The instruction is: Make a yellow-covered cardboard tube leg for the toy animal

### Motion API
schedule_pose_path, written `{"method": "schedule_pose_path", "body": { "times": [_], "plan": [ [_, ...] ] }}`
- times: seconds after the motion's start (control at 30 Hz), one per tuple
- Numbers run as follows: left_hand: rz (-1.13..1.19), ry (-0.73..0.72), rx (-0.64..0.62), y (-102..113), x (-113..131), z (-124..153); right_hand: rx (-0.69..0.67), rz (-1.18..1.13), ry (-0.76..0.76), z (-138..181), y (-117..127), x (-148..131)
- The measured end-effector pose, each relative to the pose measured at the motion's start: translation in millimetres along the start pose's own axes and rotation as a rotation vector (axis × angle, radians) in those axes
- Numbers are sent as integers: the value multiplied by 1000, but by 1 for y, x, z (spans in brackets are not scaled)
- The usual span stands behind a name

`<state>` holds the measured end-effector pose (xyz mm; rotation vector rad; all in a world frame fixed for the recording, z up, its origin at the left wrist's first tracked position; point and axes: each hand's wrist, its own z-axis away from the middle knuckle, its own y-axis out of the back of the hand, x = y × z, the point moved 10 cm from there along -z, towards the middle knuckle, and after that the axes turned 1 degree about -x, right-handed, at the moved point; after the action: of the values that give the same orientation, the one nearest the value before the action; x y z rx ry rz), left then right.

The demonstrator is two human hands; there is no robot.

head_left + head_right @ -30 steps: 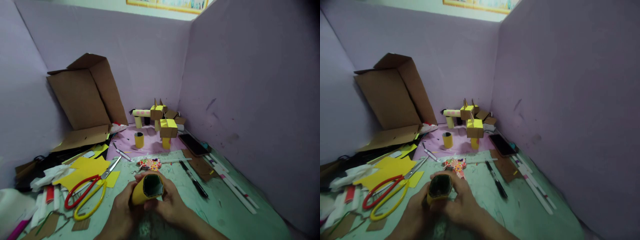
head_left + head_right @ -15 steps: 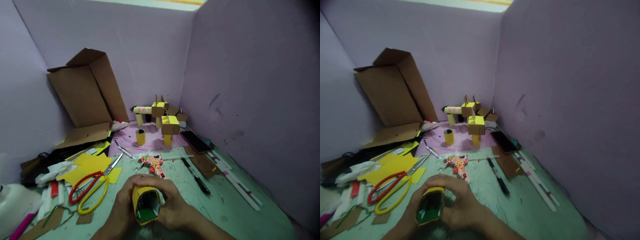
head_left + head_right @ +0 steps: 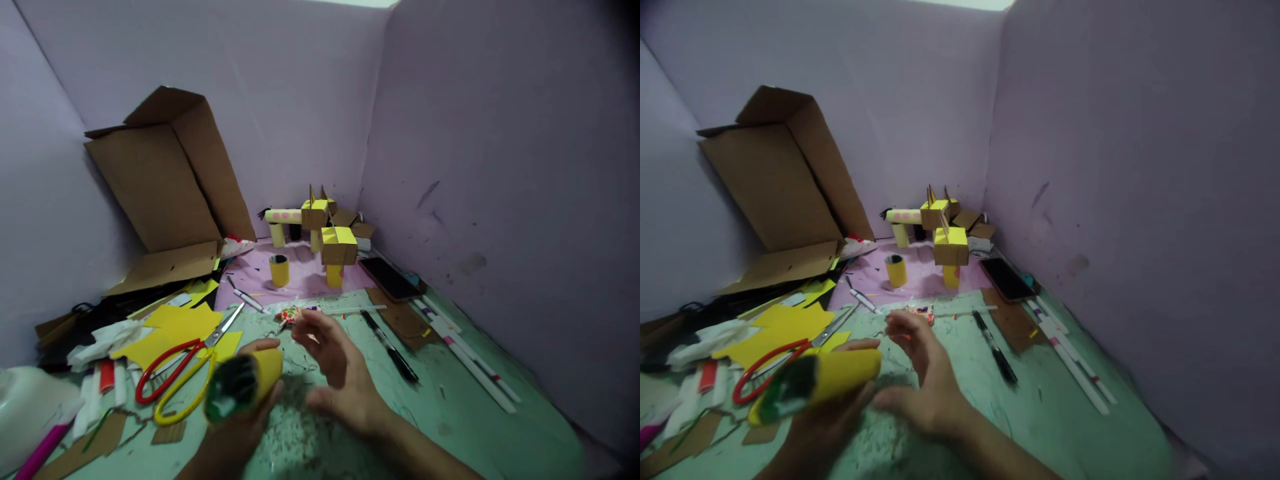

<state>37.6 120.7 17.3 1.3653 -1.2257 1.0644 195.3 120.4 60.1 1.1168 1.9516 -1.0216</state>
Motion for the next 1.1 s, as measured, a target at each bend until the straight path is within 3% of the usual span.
{"method": "schedule_pose_path", "body": {
  "times": [0.1,0.33,0.57,0.9,1.1],
  "plan": [
    [155,163,-8,3,-13,-1,216,-257,-156,-2,23,27],
    [260,294,-28,4,-34,-5,369,-413,-418,5,29,56],
    [296,336,-88,-7,-28,-1,464,-216,-371,7,40,46],
    [710,482,-232,-29,-17,6,431,32,-312,9,41,25],
    [809,535,-222,-31,-22,3,395,126,-235,7,38,14]
  ]
}}
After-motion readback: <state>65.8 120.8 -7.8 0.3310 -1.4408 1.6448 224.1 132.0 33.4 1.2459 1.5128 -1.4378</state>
